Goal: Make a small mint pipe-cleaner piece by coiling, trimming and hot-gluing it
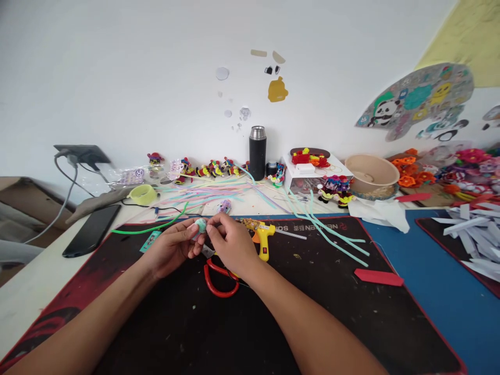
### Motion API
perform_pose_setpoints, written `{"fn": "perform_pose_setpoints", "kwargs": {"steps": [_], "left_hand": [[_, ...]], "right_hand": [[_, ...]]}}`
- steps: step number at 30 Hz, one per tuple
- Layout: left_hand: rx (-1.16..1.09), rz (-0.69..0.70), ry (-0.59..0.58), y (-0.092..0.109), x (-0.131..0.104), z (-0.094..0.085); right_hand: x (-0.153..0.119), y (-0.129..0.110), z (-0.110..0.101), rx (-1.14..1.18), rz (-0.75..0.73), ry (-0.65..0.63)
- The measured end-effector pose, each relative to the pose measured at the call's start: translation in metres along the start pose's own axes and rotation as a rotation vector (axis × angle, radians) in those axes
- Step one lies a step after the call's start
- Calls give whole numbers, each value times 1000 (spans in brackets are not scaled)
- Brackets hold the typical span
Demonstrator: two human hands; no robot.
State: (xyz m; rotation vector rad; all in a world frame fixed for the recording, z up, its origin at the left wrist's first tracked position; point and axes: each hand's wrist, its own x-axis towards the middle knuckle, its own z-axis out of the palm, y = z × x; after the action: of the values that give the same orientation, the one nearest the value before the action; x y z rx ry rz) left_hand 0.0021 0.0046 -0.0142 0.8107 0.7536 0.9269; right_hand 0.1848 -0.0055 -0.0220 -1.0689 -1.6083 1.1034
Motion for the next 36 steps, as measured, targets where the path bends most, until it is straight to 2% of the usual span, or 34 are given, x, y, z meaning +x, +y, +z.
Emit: {"fn": "perform_pose_setpoints", "kwargs": {"steps": [9,14,19,28,36], "left_hand": [[55,60,35,0,0,-1],[131,100,43,-1,-1,1],[347,171,33,-4,-1,2],[637,257,100,-8,-3,0],[774,282,194,-5,-7,4]], "right_hand": [[-1,0,2,28,-1,-4],[-1,-2,3,138,75,-24],[1,1,3,160,129,-18],[1,2,4,149,136,-9],[3,8,4,101,156,-26]]}}
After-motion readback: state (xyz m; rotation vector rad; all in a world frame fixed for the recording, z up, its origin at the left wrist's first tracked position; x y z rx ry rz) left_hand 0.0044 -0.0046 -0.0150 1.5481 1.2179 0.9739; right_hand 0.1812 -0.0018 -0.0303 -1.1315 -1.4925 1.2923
